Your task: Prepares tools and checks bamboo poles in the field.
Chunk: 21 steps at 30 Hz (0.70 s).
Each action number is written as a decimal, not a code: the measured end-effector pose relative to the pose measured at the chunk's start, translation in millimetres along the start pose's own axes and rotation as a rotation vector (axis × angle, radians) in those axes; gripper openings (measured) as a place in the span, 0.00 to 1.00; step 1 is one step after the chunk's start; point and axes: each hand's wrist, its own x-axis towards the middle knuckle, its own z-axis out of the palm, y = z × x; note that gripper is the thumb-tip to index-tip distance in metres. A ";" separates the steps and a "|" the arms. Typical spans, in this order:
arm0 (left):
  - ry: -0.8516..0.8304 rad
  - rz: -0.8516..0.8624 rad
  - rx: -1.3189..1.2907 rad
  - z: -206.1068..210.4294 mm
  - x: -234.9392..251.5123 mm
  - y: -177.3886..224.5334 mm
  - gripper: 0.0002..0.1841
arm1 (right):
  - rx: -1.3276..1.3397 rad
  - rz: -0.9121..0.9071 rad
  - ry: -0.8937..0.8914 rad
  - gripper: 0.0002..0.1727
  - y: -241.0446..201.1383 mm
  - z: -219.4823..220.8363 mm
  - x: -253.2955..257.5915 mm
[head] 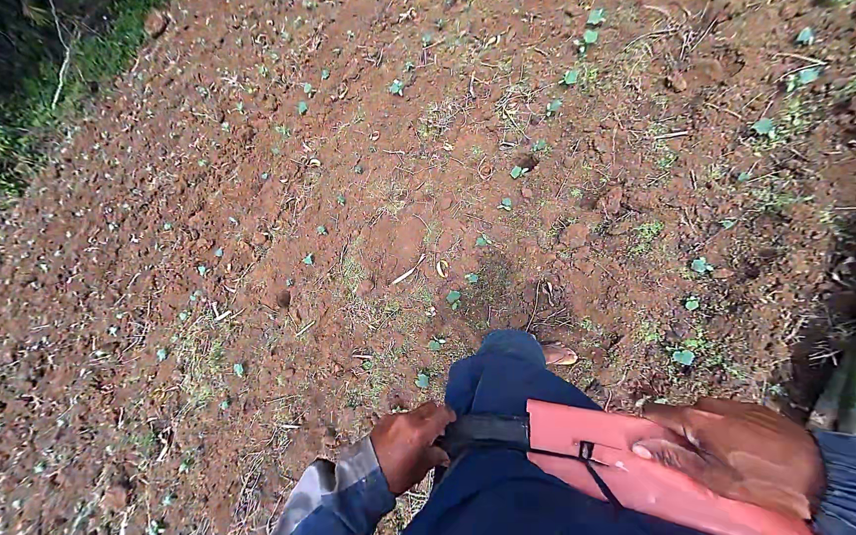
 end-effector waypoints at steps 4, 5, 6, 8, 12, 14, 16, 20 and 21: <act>0.090 0.098 -0.132 7.8 0.3 -18.0 0.23 | 0.126 -0.066 -0.074 0.36 20.1 13.8 26.0; 0.090 0.123 -0.276 7.1 2.8 -22.6 0.23 | 0.198 -0.089 -0.105 0.36 31.7 23.2 42.9; 0.082 0.128 -0.495 5.5 4.3 -25.8 0.23 | 0.261 -0.109 -0.124 0.37 41.7 34.3 58.9; 0.070 0.092 -0.931 -4.0 5.8 -27.0 0.25 | 0.325 -0.139 -0.090 0.39 56.8 51.6 87.2; 0.116 -0.096 -0.922 -32.6 -5.0 -7.2 0.28 | 0.282 -0.087 0.098 0.39 60.9 54.4 78.7; 0.126 -0.143 -0.829 -39.9 -8.4 -13.8 0.29 | 0.214 -0.052 0.169 0.40 59.8 47.8 60.3; -0.022 -0.178 -0.725 -28.1 -1.9 -31.8 0.27 | 0.154 -0.036 0.198 0.40 57.5 40.3 43.0; -0.260 0.006 -1.112 35.1 15.9 -61.6 0.24 | 0.114 -0.008 0.279 0.43 48.1 32.6 22.7; -0.304 0.078 -1.248 47.1 20.5 -64.9 0.24 | 0.113 -0.002 0.321 0.44 46.8 32.6 18.3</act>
